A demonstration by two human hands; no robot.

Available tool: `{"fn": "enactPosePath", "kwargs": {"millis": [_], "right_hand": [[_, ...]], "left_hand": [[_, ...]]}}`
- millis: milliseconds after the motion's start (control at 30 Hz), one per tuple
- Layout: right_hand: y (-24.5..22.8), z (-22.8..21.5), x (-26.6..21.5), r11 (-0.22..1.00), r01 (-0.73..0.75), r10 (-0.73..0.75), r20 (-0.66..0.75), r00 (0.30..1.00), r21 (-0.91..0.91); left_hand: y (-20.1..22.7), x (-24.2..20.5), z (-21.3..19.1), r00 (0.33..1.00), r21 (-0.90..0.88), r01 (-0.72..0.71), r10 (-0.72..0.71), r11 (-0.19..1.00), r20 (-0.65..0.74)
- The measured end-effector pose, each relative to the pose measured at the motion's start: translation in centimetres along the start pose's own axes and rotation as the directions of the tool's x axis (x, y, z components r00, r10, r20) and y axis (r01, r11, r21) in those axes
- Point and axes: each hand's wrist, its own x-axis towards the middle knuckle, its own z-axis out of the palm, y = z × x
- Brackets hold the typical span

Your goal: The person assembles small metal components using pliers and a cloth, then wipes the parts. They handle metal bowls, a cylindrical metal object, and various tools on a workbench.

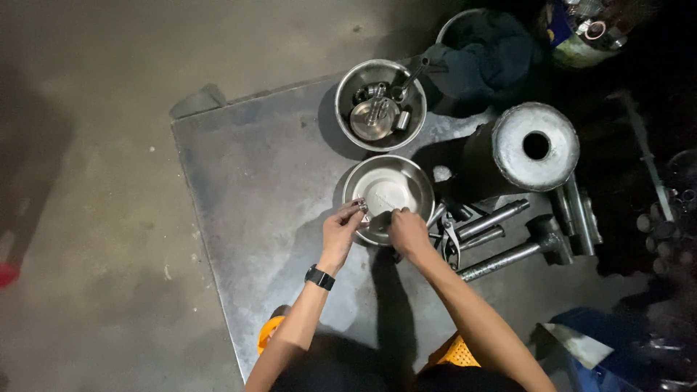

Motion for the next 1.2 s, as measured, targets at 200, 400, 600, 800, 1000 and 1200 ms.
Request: {"fn": "enactPosePath", "kwargs": {"millis": [200,400,600,800,1000,1200], "right_hand": [[-1.6,-7.9,0.7,0.877,-0.094,0.05,0.105,0.993,0.472],[-2.7,-10.0,0.9,0.32,-0.23,0.062,0.222,0.973,0.919],[-3.5,-9.1,1.2,0.297,-0.147,0.02,0.147,0.989,0.944],[-3.2,-8.0,1.5,0.315,-0.302,0.102,0.284,0.953,0.9],[-3.2,-5.5,1.4,0.111,-0.46,0.106,0.449,0.887,0.881],[-1.8,-4.3,1.1,0.347,-0.352,0.103,0.338,0.936,0.869]], "left_hand": [[0.5,0.3,-0.9,1.0,0.057,-0.022,0.022,0.998,-0.008],[2.0,-0.1,0.6,0.998,0.081,-0.019,0.015,0.997,0.058],[1.2,0.1,0.9,0.985,0.294,-0.164,0.141,0.942,0.099],[2.1,-0.3,1.2,0.984,0.435,-0.173,0.14,0.884,0.108],[-0.7,-0.2,0.1,0.984,0.447,-0.176,0.164,0.877,0.066],[1.2,-0.1,-0.5,0.997,0.155,-0.064,0.058,0.986,0.048]]}}
